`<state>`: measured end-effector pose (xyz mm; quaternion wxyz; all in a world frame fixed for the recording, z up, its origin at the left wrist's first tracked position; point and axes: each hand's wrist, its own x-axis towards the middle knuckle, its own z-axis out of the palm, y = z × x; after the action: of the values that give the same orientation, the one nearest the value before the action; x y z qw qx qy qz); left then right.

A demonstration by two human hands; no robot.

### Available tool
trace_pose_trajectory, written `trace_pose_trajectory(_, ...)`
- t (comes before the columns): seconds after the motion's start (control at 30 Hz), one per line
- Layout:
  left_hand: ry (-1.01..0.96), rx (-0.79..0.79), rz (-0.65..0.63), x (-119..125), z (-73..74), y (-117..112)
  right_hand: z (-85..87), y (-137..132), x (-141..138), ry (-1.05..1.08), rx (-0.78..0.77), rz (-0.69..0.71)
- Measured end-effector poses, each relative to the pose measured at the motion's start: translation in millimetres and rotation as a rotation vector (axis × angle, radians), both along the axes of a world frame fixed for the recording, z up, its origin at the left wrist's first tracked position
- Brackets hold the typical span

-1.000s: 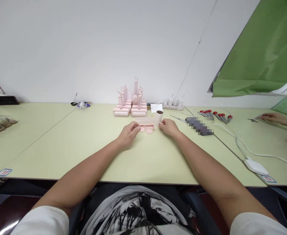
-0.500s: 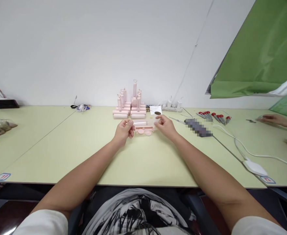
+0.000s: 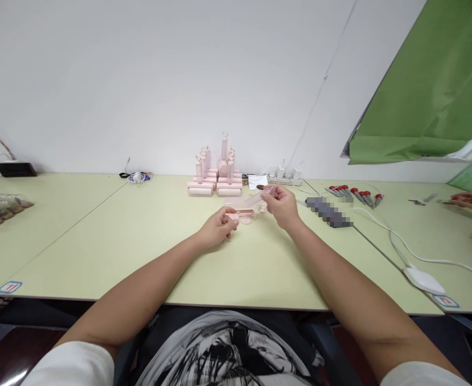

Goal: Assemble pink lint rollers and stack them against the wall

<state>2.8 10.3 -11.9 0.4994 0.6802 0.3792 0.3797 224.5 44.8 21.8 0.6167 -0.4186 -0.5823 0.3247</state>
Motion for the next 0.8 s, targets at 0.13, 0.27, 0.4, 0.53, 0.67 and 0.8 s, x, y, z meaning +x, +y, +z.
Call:
trace_pose_trajectory(0.13,0.103,0.099,-0.024,-4,-6.0,3,-2.1,10,20,-0.302,0.114,-0.305)
trace_pose_trajectory(0.27,0.167,0.159,-0.025,-6,-6.5,4,-13.7,19,23,-0.387,0.024,-0.308)
trace_pose_trajectory(0.4,0.217,0.207,-0.005,-6,-3.6,3,-21.3,24,19,-0.502,-0.058,-0.281)
trace_pose_trajectory(0.53,0.227,0.216,-0.009,-6,-1.7,2,-23.1,25,17,-0.565,-0.094,-0.262)
trace_pose_trajectory(0.67,0.245,0.243,-0.013,-6,-0.8,1,-24.2,26,18,-0.608,-0.125,-0.268)
trace_pose_trajectory(0.8,0.267,0.259,-0.006,-6,-0.5,1,-26.3,27,18,-0.636,-0.162,-0.288)
